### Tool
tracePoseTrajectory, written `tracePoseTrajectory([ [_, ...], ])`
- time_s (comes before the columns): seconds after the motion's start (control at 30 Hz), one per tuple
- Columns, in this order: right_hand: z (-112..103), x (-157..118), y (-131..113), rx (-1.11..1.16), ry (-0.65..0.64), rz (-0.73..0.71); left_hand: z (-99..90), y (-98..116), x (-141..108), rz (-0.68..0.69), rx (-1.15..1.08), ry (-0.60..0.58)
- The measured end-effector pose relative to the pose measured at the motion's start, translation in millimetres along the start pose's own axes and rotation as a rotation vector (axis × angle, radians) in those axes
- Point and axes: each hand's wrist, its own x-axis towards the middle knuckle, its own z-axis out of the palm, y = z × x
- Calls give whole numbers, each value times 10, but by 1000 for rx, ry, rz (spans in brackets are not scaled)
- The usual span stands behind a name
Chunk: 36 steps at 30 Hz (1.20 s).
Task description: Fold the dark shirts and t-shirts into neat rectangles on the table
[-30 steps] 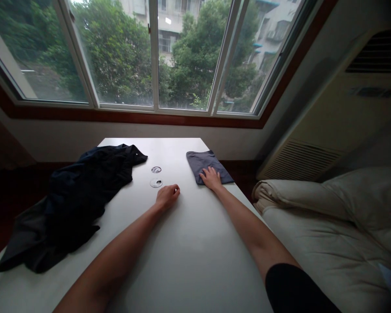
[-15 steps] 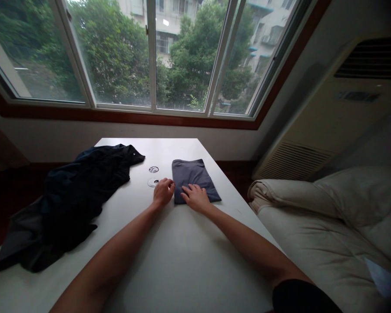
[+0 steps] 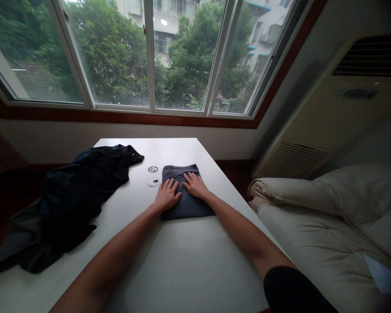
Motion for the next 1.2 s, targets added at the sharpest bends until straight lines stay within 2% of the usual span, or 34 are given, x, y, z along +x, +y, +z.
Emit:
tracePoseTrajectory([
  [0.07,-8,130,41,-10,26,1,-13,0,7,-21,-1,-3],
  [0.2,-65,322,225,-11,-27,-156,-29,22,10,-63,-6,-19],
  [0.3,-115,395,427,-13,-53,-27,-9,50,5,-87,-7,-14],
  [0.37,-124,415,509,-23,-21,62,6,87,-14,-94,0,-1],
  [0.4,-115,417,522,-29,-2,63,7,114,-30,-90,10,4],
  [0.5,-42,393,478,-26,26,-38,-47,231,-98,-33,99,38],
  [0.6,44,318,388,-4,7,-76,-223,368,-154,20,217,47],
  [0.73,93,137,223,1,-5,-90,-541,482,-155,-29,223,-92],
  [0.8,103,32,94,-4,-24,-135,-616,484,-142,-44,194,-131],
  [0.87,107,-53,-47,-13,-24,-156,-586,428,-130,-22,176,-60],
  [0.97,94,-119,-199,-10,-16,-142,-399,210,-90,-15,179,73],
  [1.07,54,-122,-228,6,-24,-124,-217,-123,8,-45,167,14],
  [1.2,4,-109,-167,6,-25,-104,-138,-504,145,-189,124,-17],
])
